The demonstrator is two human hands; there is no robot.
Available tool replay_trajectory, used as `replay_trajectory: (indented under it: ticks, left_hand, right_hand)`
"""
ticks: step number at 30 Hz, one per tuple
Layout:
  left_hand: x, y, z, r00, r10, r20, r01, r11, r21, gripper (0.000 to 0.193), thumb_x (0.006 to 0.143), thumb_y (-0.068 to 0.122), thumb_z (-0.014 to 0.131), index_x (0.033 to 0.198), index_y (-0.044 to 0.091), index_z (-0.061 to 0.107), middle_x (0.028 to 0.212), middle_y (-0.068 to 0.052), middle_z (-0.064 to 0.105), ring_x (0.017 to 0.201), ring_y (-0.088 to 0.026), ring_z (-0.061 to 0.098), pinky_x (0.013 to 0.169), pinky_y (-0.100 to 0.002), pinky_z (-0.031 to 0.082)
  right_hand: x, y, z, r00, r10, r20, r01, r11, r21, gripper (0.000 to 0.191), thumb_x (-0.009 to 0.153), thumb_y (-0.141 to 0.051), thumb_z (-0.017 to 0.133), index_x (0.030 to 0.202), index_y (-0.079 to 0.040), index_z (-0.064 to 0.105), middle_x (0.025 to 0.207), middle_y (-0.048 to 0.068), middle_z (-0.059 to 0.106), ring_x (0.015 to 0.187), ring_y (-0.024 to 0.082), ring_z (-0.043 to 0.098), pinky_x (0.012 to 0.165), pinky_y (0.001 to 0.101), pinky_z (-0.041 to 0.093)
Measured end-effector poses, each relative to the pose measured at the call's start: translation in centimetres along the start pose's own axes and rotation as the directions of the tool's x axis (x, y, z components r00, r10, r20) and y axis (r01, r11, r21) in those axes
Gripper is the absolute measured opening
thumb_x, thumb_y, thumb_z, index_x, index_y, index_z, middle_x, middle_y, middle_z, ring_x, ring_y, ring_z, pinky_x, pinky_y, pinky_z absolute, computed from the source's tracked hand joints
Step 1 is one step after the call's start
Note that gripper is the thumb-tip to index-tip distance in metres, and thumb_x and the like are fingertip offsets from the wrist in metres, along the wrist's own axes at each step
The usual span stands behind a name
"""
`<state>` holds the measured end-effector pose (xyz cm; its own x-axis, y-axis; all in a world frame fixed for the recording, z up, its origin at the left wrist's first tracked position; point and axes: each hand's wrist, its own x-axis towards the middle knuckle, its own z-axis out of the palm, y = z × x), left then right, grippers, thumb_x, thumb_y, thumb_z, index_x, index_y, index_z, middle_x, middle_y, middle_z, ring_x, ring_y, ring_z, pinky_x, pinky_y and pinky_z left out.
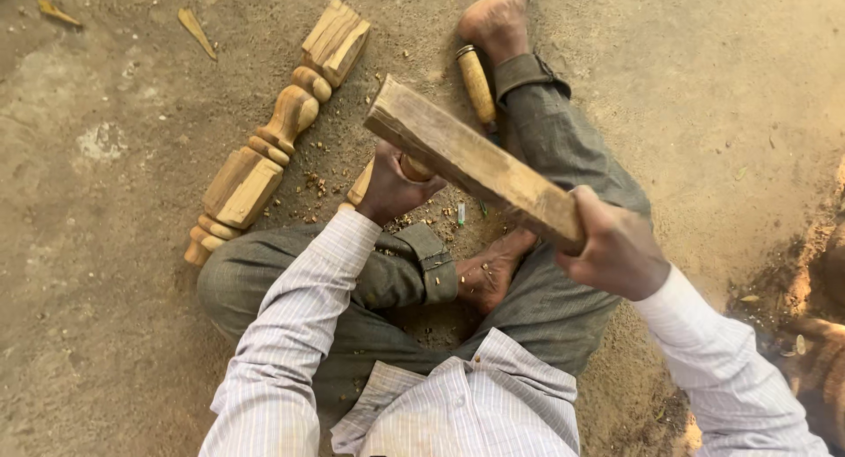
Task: The person sits on the ground shaping a turned wooden furniture leg, holding a chisel against the end of the wood and striking it with a wooden mallet to carve it, with wood shavings accumulating around the work. They reposition the leg and chisel repeatedly while carving.
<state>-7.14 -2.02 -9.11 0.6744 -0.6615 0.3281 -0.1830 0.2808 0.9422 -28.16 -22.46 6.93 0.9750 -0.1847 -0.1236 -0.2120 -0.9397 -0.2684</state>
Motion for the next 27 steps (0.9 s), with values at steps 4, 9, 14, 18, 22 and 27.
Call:
replay_trajectory:
  ticks: [4, 9, 14, 18, 22, 27]
  left_hand:
    - [0.0, 0.0, -0.3, 0.997, -0.043, -0.062, 0.042, 0.999, -0.010, 0.032, 0.082, 0.007, 0.082, 0.109, 0.003, 0.065, 0.095, -0.004, 0.072, 0.088, -0.012, 0.072, 0.081, -0.029, 0.062]
    - [0.4, 0.2, -0.6, 0.996, -0.029, -0.088, 0.029, 1.000, -0.010, 0.022, 0.086, 0.007, 0.083, 0.097, 0.005, 0.065, 0.087, 0.001, 0.068, 0.082, -0.008, 0.068, 0.075, -0.025, 0.058]
    - [0.1, 0.3, -0.6, 0.997, -0.004, -0.080, 0.003, 1.000, -0.010, 0.023, 0.085, 0.005, 0.083, 0.094, 0.005, 0.061, 0.084, 0.000, 0.065, 0.081, -0.008, 0.066, 0.074, -0.025, 0.056]
    - [-0.1, -0.3, -0.5, 0.996, -0.071, -0.046, 0.068, 0.996, -0.063, 0.024, 0.083, 0.008, 0.082, 0.100, 0.006, 0.065, 0.091, 0.000, 0.073, 0.085, -0.008, 0.073, 0.077, -0.027, 0.063]
    - [-0.4, -1.1, -0.5, 0.992, -0.103, -0.077, 0.102, 0.995, -0.013, 0.023, 0.083, 0.009, 0.084, 0.100, 0.006, 0.068, 0.092, -0.001, 0.074, 0.084, -0.009, 0.073, 0.077, -0.028, 0.063]
    - [-0.8, -1.6, -0.2, 0.994, -0.047, -0.096, 0.049, 0.999, 0.019, 0.026, 0.082, 0.008, 0.083, 0.101, 0.004, 0.066, 0.088, -0.002, 0.071, 0.083, -0.011, 0.071, 0.077, -0.029, 0.060]
  right_hand:
    - [-0.3, 0.7, -0.1, 0.994, -0.037, -0.105, 0.067, 0.953, 0.295, 0.059, 0.067, -0.009, 0.085, 0.117, -0.001, 0.056, 0.088, 0.012, 0.070, 0.072, 0.025, 0.072, 0.061, 0.0374, 0.058]
    - [-1.0, 0.9, -2.2, 0.991, 0.047, -0.122, 0.039, 0.787, 0.616, 0.045, 0.078, -0.009, 0.086, 0.114, -0.004, 0.059, 0.084, 0.007, 0.065, 0.067, 0.016, 0.069, 0.060, 0.0319, 0.059]
    - [-0.6, 1.8, -3.4, 0.991, -0.015, -0.132, 0.125, 0.443, 0.888, 0.029, 0.087, -0.006, 0.079, 0.107, -0.009, 0.058, 0.080, 0.007, 0.067, 0.059, 0.015, 0.068, 0.055, 0.0320, 0.056]
    - [1.4, 1.5, -2.3, 0.853, -0.508, -0.119, 0.475, 0.851, -0.222, 0.035, 0.077, -0.009, 0.077, 0.103, -0.005, 0.054, 0.081, 0.016, 0.064, 0.072, 0.028, 0.069, 0.063, 0.0388, 0.057]
    - [1.6, 0.1, -3.0, 0.984, -0.174, -0.042, 0.179, 0.963, 0.199, 0.054, 0.069, -0.011, 0.081, 0.116, 0.002, 0.059, 0.087, 0.013, 0.068, 0.073, 0.020, 0.069, 0.061, 0.0342, 0.054]
    - [0.5, -1.1, -3.3, 0.992, -0.028, -0.122, 0.092, 0.824, 0.559, 0.050, 0.075, -0.009, 0.082, 0.118, 0.001, 0.058, 0.083, 0.013, 0.060, 0.069, 0.021, 0.061, 0.059, 0.0330, 0.051]
